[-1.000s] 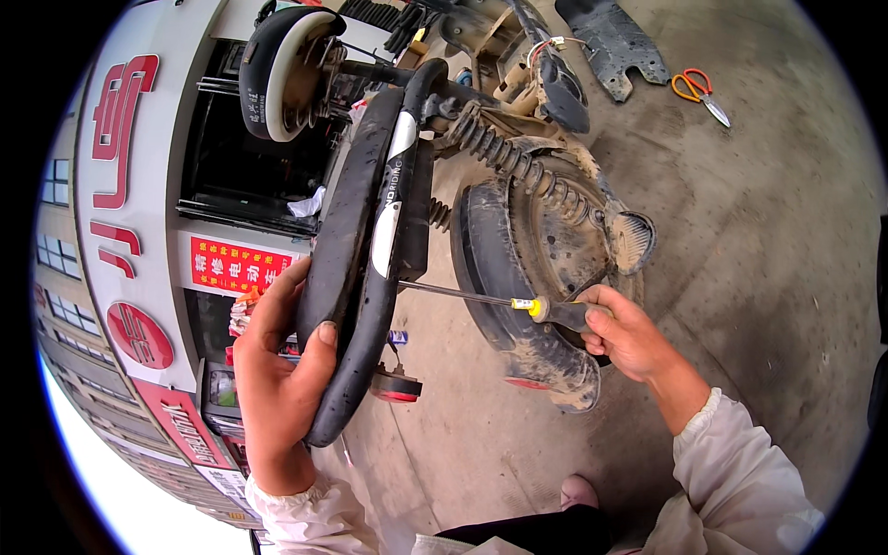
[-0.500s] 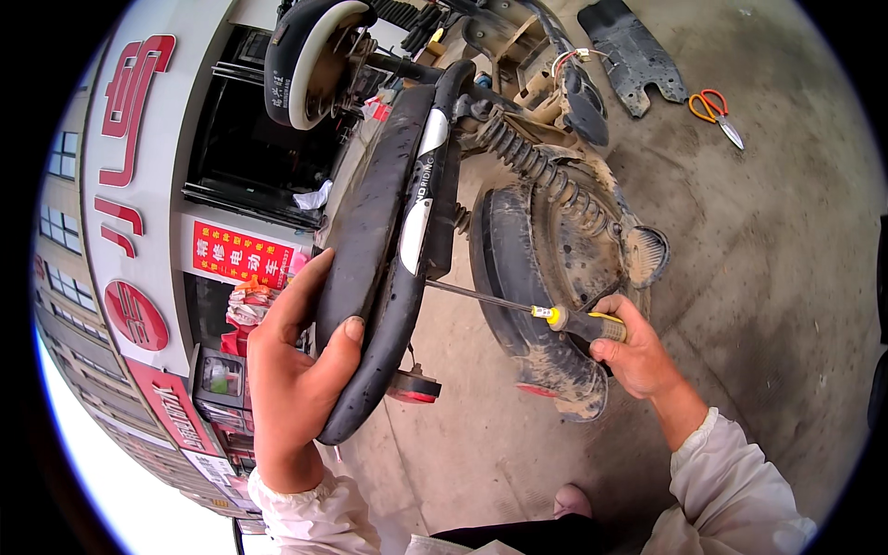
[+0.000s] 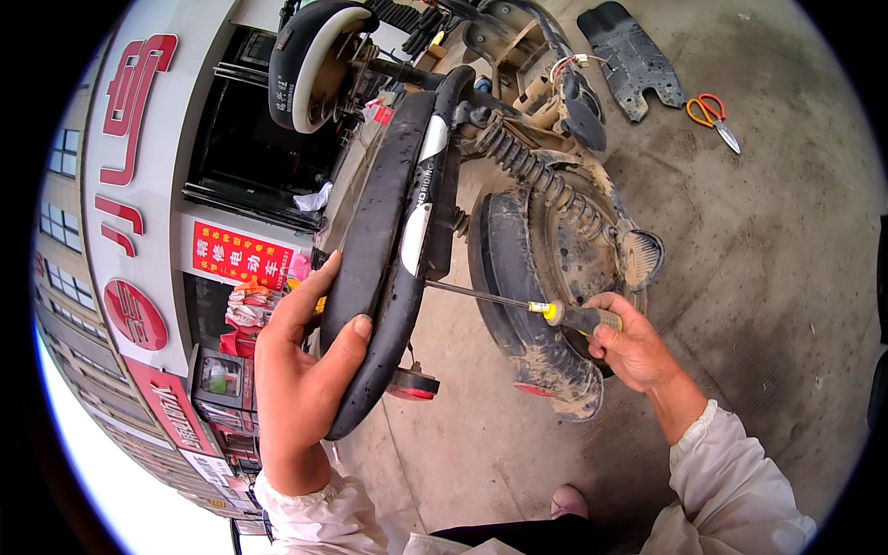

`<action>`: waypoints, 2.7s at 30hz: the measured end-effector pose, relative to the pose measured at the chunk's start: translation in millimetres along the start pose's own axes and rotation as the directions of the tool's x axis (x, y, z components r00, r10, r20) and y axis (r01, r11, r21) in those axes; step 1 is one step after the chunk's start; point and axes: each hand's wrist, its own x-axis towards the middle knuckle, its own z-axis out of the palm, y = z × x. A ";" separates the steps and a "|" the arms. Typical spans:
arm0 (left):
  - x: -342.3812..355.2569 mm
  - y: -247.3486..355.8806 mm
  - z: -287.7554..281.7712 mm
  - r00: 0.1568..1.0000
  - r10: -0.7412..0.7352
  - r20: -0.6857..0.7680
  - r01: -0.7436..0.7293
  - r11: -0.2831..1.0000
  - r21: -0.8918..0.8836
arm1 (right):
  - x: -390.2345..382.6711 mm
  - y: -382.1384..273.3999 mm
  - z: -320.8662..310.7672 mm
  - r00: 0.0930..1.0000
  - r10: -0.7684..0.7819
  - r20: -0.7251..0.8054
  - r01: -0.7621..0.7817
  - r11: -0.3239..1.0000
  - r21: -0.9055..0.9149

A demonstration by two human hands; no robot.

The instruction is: The person removes a plastic cover from an electric scooter, then uses a screwdriver to fasten a rear grab handle onto the scooter's frame. The person handles wires, a plastic cover, a grab handle, and a screwdriver.

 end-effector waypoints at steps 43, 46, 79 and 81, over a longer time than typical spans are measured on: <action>0.9 11.0 13.0 0.999 -0.050 -0.021 0.046 0.985 -0.166 | -0.8 -6.3 0.6 0.989 -0.099 -0.108 0.052 0.927 -0.371; -0.6 10.4 13.0 0.997 -0.073 -0.019 0.068 0.979 -0.193 | -3.5 -10.5 10.1 0.989 -0.049 -0.140 -0.004 0.935 -0.356; -0.8 12.5 13.1 0.996 -0.077 -0.041 0.066 0.972 -0.225 | 2.9 -20.3 -1.0 0.907 0.418 0.051 -0.419 0.885 0.203; -1.7 12.6 12.3 0.995 -0.089 -0.034 0.078 0.969 -0.235 | -0.7 -24.4 2.8 0.896 0.444 -0.028 -0.438 0.892 0.112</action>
